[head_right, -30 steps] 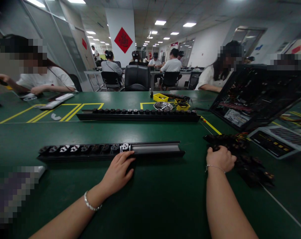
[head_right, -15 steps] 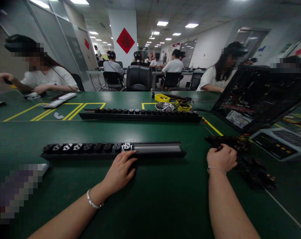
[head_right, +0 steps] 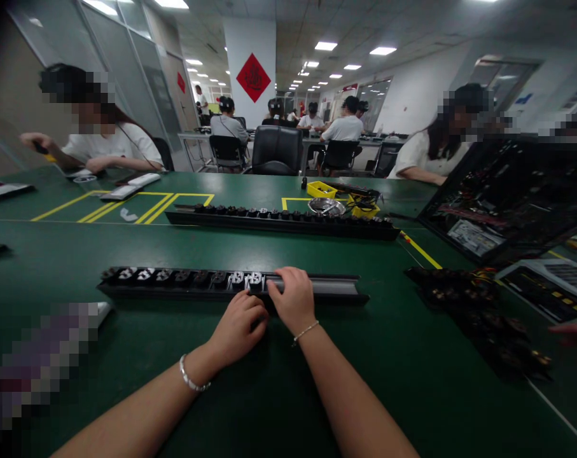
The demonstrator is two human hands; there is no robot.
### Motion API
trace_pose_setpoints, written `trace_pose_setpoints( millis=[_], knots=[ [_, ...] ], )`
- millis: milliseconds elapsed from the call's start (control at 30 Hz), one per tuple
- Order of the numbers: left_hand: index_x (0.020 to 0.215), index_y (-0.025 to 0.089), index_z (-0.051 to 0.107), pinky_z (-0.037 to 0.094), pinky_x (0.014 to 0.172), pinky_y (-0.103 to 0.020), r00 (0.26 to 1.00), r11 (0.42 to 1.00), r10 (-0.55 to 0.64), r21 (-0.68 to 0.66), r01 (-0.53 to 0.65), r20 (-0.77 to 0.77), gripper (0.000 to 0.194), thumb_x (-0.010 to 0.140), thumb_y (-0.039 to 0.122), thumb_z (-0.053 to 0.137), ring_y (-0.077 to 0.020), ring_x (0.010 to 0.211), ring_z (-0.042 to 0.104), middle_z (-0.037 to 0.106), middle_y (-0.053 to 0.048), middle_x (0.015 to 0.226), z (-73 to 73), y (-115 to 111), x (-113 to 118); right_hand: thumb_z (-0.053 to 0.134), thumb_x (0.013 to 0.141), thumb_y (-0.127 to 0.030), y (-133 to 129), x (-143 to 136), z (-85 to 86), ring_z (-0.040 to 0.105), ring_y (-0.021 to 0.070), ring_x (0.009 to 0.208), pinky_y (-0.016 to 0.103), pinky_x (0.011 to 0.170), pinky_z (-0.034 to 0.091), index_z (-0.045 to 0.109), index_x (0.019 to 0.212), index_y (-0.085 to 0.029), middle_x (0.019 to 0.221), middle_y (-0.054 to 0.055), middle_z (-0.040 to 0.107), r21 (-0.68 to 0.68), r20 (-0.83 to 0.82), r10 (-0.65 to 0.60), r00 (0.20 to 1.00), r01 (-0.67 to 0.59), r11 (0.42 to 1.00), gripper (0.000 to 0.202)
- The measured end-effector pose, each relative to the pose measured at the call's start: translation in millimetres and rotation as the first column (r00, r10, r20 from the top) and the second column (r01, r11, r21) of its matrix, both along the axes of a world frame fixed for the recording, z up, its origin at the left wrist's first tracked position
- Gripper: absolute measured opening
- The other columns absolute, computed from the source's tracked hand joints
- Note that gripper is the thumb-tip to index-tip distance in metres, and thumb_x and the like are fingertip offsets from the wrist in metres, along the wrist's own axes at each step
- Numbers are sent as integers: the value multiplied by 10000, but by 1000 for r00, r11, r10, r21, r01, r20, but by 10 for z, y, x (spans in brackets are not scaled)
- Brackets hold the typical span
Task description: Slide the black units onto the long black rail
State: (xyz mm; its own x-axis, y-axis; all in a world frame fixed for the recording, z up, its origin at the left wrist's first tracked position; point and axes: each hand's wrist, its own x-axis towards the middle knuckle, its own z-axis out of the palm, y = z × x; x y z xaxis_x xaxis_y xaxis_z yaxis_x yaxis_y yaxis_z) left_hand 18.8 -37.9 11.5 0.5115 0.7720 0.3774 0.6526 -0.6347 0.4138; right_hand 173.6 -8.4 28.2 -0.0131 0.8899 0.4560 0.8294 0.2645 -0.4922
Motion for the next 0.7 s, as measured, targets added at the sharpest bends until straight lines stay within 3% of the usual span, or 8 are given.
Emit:
trace_pose_setpoints(
  millis=[167, 333, 700],
  knots=[
    [741, 215, 615, 323, 1043, -449, 1000, 1000, 5, -26, -5, -16, 123, 776, 155, 514, -153, 751, 601, 673, 15, 746, -5, 1, 10, 628, 738, -428, 83, -275, 14, 530, 231, 954, 368, 820, 397, 679, 939, -239, 1005, 65, 642, -109, 24, -81, 996, 83, 991, 280],
    [702, 209, 614, 316, 1045, -448, 1000, 999, 30, -29, -30, -4, 117, 760, 161, 525, -156, 737, 618, 682, 9, 721, -9, 3, 39, 644, 727, -453, 52, -280, 4, 509, 227, 955, 370, 808, 379, 679, 1029, -300, 1040, 50, 617, -120, 84, -90, 992, 99, 988, 340],
    [709, 208, 649, 239, 1092, -489, 991, 1000, 0, 10, 1, -133, 104, 746, 196, 552, -188, 752, 637, 692, -14, 716, -104, 14, 69, 622, 743, -446, 42, -316, -47, 498, 232, 955, 381, 810, 359, 666, 1068, -320, 1063, 53, 599, -86, 129, -105, 986, 116, 990, 352]
  ],
)
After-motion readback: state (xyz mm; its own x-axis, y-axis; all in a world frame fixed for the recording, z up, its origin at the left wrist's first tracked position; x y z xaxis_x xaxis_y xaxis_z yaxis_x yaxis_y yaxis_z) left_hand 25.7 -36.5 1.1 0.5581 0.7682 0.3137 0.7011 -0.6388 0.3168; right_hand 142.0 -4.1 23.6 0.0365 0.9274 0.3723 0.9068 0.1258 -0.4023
